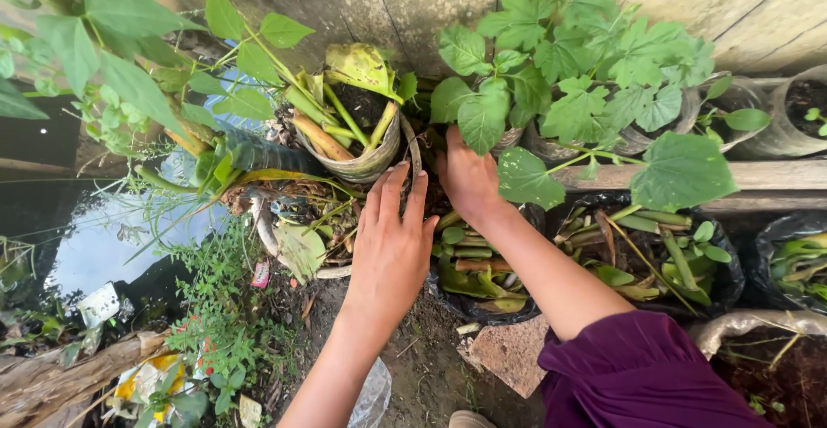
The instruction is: Planting and organizing plant seedlings in recycled plastic containers.
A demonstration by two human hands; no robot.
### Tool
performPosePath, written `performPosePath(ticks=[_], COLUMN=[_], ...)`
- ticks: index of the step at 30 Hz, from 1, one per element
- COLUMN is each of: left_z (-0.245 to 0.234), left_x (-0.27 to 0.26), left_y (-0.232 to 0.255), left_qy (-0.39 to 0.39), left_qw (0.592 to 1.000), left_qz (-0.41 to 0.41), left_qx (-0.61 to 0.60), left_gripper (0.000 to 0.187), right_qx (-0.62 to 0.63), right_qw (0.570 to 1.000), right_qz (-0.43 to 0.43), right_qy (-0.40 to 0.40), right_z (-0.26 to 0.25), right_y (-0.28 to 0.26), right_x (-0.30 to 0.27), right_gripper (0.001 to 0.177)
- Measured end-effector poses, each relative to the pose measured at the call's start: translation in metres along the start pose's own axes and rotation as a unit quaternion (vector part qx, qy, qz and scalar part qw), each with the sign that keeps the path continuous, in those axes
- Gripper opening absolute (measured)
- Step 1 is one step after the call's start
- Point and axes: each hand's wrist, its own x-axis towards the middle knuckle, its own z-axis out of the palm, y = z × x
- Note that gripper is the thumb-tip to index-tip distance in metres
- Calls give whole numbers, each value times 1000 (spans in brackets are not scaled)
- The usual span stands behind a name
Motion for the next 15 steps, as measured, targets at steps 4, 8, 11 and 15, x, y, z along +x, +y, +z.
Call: performPosePath(ticks=[4, 8, 11, 15], left_z=[-4, -5, -6, -12], left_x=[-2, -6, -10, -14], left_y=[-1, -3, -5, -7], left_qy=[16, 23, 17, 12], left_qw=[1000, 999, 1000, 1000], left_qz=[-2, 2, -1, -13], left_qx=[-14, -23, -24, -24], left_gripper=[56, 56, 55, 55], right_qx=[4, -3, -55, -58], right_qw=[999, 990, 984, 975], right_qz=[-48, -142, -167, -216], right_qy=[-17, -12, -13, -7], right_z=[-21, -5, -9, -10], right_y=[-21, -11, -13, -8], right_x=[9, 26, 39, 39], right_gripper=[35, 32, 30, 35])
